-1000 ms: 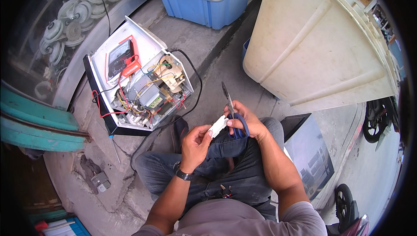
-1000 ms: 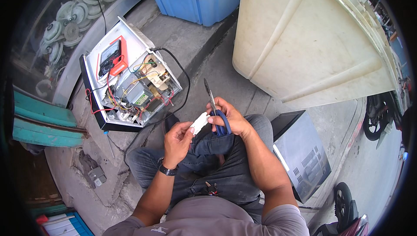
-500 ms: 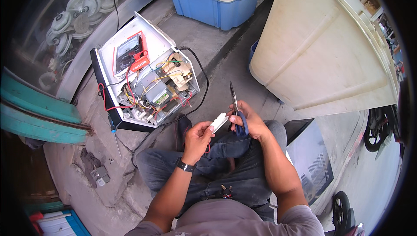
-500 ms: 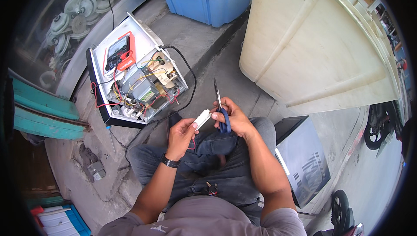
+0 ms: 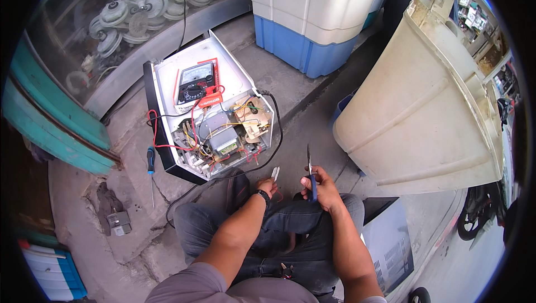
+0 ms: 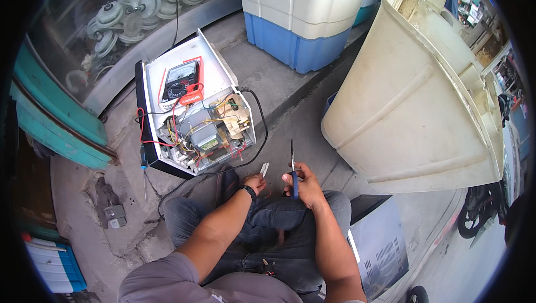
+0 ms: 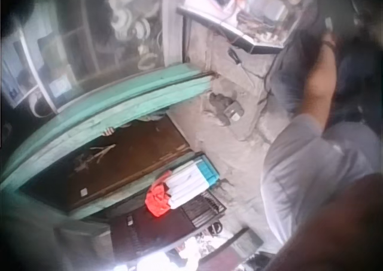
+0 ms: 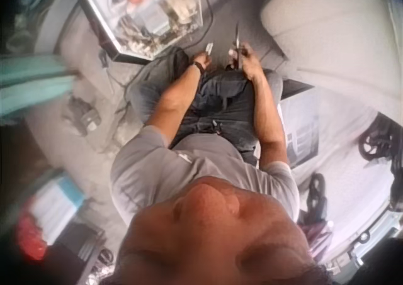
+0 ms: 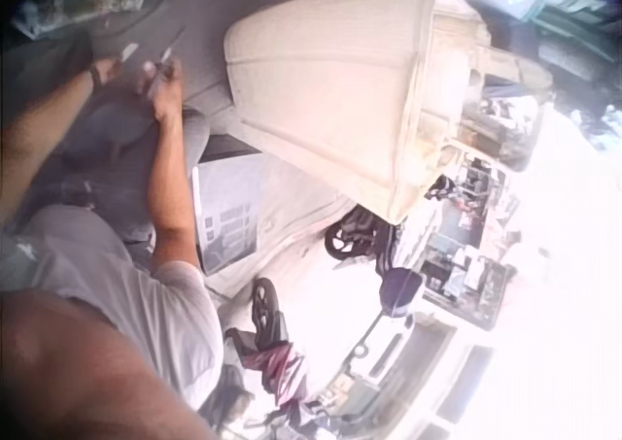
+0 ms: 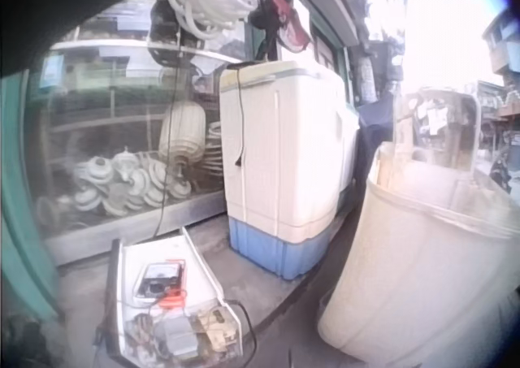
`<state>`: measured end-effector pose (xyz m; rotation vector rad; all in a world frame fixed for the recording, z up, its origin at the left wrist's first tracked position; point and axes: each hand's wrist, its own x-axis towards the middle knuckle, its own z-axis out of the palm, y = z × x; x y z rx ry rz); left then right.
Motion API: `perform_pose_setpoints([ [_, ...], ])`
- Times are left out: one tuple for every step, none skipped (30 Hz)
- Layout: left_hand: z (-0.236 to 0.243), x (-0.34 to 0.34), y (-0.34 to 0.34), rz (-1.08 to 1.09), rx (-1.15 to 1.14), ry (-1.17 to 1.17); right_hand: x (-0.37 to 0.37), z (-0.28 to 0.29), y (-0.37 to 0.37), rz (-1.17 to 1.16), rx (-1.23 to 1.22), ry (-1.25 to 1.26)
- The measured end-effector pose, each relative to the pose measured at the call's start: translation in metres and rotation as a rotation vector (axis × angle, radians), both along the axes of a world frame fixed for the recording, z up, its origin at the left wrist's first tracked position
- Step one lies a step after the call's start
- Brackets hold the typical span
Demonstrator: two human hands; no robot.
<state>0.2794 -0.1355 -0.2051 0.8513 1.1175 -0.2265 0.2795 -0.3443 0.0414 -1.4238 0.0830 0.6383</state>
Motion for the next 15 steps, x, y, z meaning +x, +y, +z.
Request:
perform_pose_setpoints([
  [-0.008, 0.003, -0.006, -0.039, 0.033, 0.038, 0.0, 0.001, -0.002, 0.009, -0.022, 0.002],
  [-0.016, 0.005, -0.01, -0.078, 0.063, 0.028, 0.0, -0.004, -0.003, 0.018, -0.025, 0.006],
  [-0.026, 0.007, -0.01, -0.073, 0.051, 0.014, 0.0, -0.002, -0.003, 0.023, -0.038, -0.008],
  [-0.037, 0.007, -0.004, -0.103, 0.104, -0.082, 0.001, 0.0, 0.001, 0.071, -0.052, -0.015],
  [-0.049, 0.006, 0.013, -0.118, 0.178, -0.176, 0.001, 0.004, 0.011, 0.135, -0.05, -0.024],
  [-0.053, 0.01, 0.009, -0.179, 0.33, -0.216, 0.002, 0.001, 0.009, 0.137, -0.067, -0.015],
  [-0.057, 0.012, 0.003, -0.178, 0.32, -0.219, 0.003, -0.003, 0.006, 0.137, -0.077, -0.016],
  [-0.06, 0.01, -0.003, -0.289, 0.537, -0.195, 0.005, -0.007, 0.004, 0.128, -0.101, -0.016],
  [-0.062, 0.01, -0.005, -0.4, 0.757, -0.169, 0.006, -0.01, 0.003, 0.119, -0.12, -0.017],
  [-0.064, 0.01, -0.003, -0.396, 0.757, -0.17, 0.007, -0.011, 0.003, 0.123, -0.121, -0.02],
  [-0.065, 0.007, 0.001, -0.47, 0.866, -0.172, 0.008, -0.012, 0.004, 0.13, -0.128, -0.02],
  [-0.063, 0.005, 0.006, -0.547, 0.974, -0.171, 0.009, -0.012, 0.006, 0.135, -0.135, -0.019],
  [-0.06, 0.005, 0.014, -0.538, 0.981, -0.17, 0.01, -0.012, 0.009, 0.142, -0.13, -0.024],
  [-0.056, 0.004, 0.024, -0.587, 1.022, -0.157, 0.011, -0.011, 0.014, 0.163, -0.127, -0.029],
  [-0.049, 0.0, 0.026, -0.646, 1.052, -0.146, 0.011, -0.013, 0.015, 0.174, -0.133, -0.027],
])
